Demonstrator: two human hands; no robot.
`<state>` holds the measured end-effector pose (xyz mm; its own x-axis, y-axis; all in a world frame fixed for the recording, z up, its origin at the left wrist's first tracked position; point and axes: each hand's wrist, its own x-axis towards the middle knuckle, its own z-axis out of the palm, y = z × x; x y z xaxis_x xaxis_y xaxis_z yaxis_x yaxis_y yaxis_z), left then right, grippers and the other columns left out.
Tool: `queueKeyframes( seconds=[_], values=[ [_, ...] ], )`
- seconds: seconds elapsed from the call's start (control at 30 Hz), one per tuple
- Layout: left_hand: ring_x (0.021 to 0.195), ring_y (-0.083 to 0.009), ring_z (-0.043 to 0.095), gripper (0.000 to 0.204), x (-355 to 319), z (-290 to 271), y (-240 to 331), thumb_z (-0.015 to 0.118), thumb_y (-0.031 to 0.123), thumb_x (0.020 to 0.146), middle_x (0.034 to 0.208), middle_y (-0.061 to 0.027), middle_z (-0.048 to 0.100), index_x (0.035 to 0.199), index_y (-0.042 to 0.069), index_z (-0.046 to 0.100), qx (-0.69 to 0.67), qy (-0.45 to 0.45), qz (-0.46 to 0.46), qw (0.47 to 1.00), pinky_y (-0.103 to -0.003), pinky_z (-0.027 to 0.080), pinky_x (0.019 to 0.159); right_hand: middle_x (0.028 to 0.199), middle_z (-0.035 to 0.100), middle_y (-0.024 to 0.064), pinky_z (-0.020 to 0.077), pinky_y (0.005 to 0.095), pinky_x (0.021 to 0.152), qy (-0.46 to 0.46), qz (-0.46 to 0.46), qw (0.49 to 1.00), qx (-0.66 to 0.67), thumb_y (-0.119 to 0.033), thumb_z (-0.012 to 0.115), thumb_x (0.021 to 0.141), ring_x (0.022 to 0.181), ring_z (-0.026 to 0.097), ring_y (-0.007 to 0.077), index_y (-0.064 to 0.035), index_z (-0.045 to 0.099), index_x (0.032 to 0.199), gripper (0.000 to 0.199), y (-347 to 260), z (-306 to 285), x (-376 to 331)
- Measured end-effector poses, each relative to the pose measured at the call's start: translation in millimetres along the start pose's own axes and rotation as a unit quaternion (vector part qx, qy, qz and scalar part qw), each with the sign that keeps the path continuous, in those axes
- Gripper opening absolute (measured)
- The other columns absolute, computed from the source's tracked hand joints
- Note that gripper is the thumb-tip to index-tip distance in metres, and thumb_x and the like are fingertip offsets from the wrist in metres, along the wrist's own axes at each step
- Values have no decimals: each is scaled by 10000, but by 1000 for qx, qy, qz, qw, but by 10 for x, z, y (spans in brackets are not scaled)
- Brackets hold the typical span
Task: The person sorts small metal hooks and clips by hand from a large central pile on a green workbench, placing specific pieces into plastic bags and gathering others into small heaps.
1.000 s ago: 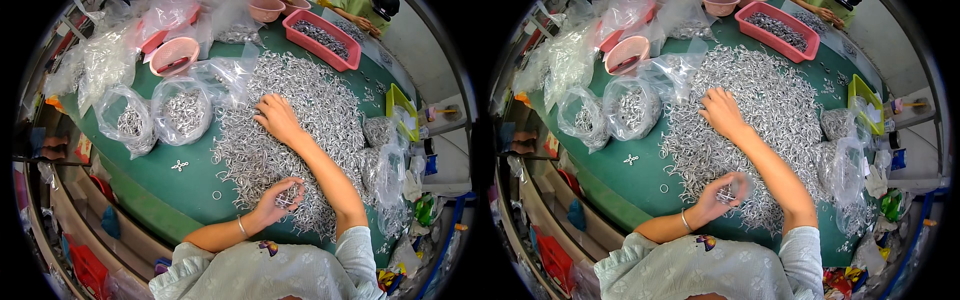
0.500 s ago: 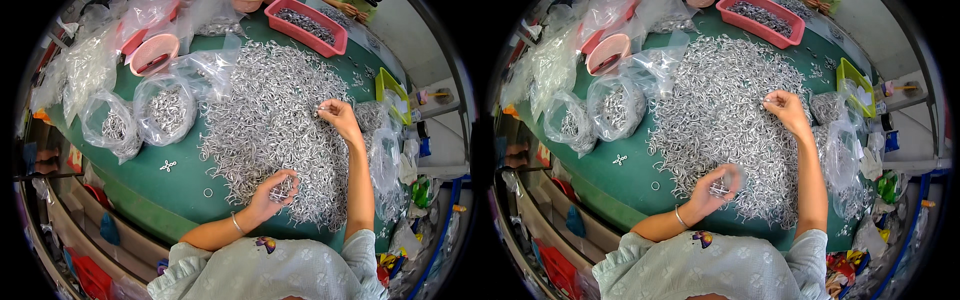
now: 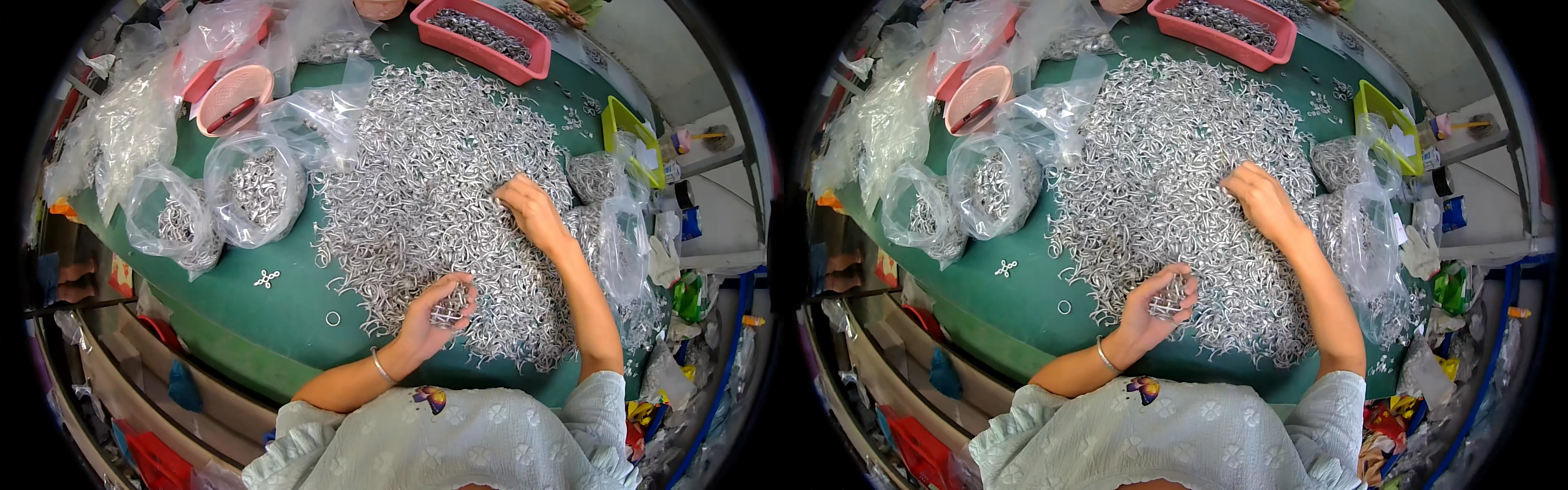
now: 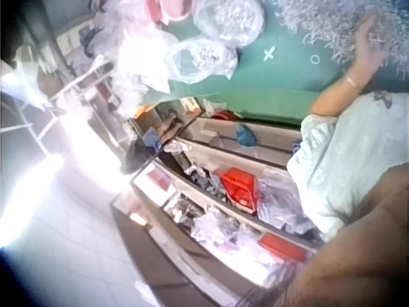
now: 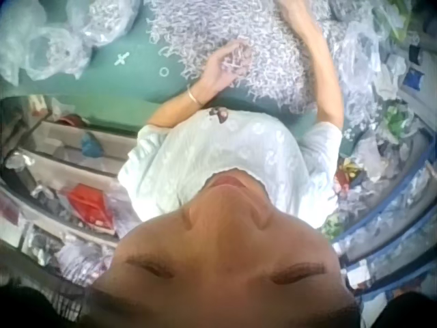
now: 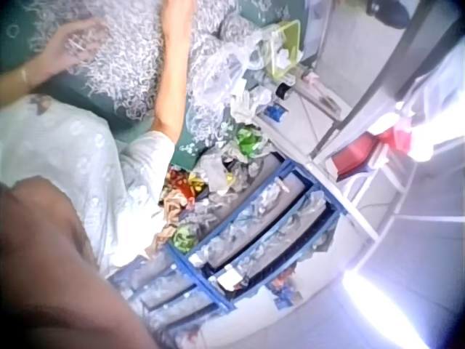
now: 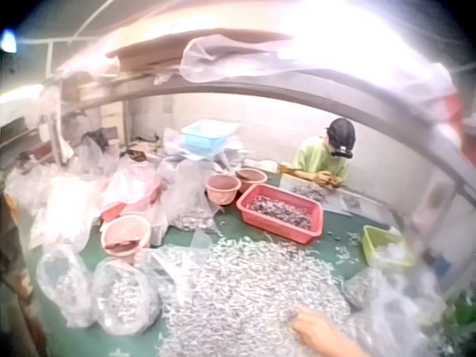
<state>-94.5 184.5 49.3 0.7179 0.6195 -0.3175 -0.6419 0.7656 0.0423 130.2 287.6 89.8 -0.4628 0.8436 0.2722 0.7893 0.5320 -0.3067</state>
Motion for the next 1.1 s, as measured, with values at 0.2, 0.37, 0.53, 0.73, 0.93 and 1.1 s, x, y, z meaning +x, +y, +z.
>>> queueKeyframes(
  seconds=[0.2,0.37,0.53,0.73,0.93,1.1],
  values=[
    [726,-149,489,246,2,-5,-8,489,201,884,893,-82,526,1081,60,527,-3,-7,-4,1000,-233,388,543,822,609,123,469,344,714,-35,67,996,54,44,618,727,782,572,278,11,638,892,169,18,-184,-177],
    [726,-149,489,244,-1,-9,-15,487,205,885,888,-81,524,1078,60,527,3,-14,4,1000,-231,391,542,794,597,150,464,349,695,-60,85,993,61,54,611,722,761,567,293,22,639,879,163,-4,-331,-279],
    [725,-152,492,242,-9,-20,-25,482,203,885,887,-81,524,1073,56,527,-10,-19,-2,1000,-237,393,546,862,650,125,476,313,736,-4,249,958,145,5,638,749,810,610,251,14,651,881,133,-22,-307,-482],
    [737,-179,464,249,-10,25,-34,492,210,886,867,-95,488,1076,52,523,4,-12,-11,1000,-262,386,544,871,645,109,472,321,727,133,64,988,54,10,630,744,820,600,255,-4,649,871,129,-11,-91,3],
    [728,-183,459,249,0,-16,-6,488,214,893,865,-95,482,1083,56,519,-1,-23,4,1000,-258,389,543,797,564,106,447,366,758,14,6,999,-47,54,538,678,814,546,290,2,615,888,229,35,-55,-102],
    [734,-185,468,252,-5,-41,-35,487,217,896,873,-101,490,1085,53,519,2,-29,-3,1000,-261,389,545,798,577,102,452,353,750,-43,23,998,-46,58,554,683,820,552,273,-1,621,881,218,-52,-206,-482]
  ],
)
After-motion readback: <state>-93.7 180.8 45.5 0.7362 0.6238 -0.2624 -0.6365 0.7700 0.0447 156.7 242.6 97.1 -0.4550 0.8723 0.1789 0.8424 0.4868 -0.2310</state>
